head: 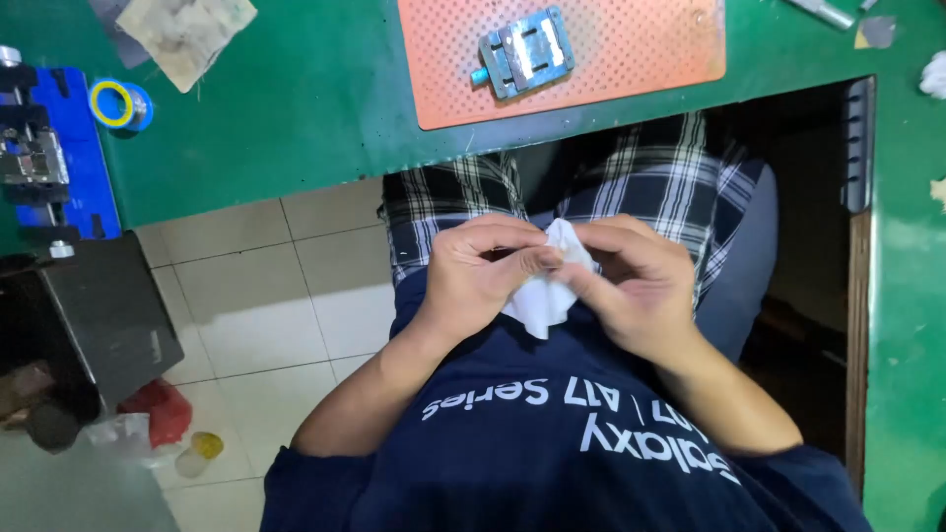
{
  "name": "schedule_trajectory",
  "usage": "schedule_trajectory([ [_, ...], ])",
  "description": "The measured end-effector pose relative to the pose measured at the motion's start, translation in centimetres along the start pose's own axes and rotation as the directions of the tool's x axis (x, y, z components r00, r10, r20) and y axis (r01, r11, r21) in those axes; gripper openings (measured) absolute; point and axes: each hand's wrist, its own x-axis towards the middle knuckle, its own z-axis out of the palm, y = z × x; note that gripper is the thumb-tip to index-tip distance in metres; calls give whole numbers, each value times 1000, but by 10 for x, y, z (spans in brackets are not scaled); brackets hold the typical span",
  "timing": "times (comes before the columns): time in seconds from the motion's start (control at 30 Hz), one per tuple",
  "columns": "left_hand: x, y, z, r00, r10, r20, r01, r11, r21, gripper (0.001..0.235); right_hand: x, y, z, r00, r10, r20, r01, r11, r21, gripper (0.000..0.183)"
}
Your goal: The person cleans a small electronic component using a toothbrush and a tissue. They then use a precision knife to scrape residue off the component and wipe it again with a tissue. Finally, they handle a small circuit board and a perforated metal sheet.
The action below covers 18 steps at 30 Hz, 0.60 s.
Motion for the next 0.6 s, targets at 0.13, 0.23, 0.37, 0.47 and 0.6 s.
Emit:
schedule_trajectory([
  [0.13, -2, 3, 2, 992, -97, 81, 98, 995, -2, 8, -3, 0, -9, 991, 131, -10, -130, 990, 62, 16],
  [0.23, -2, 14, 5, 983, -131, 126, 133, 991, -5, 12, -6, 2, -13, 975, 222, -33, -214, 965, 151, 15],
  [0.37, 2, 26, 9, 990, -118, 77, 120, 992, -26, 17, -12, 10, -15, 970, 218, -106, -191, 956, 221, 15],
  [0.47, 2, 28, 10, 983, -167, 81, 177, 976, -131, 17, -16, 13, -18, 963, 212, -167, -170, 957, 233, 17],
  [0.6, 1, 28, 4, 915, -362, 175, 402, 840, -364, 36, -14, 9, -20, 959, 193, -210, -161, 974, 159, 21],
])
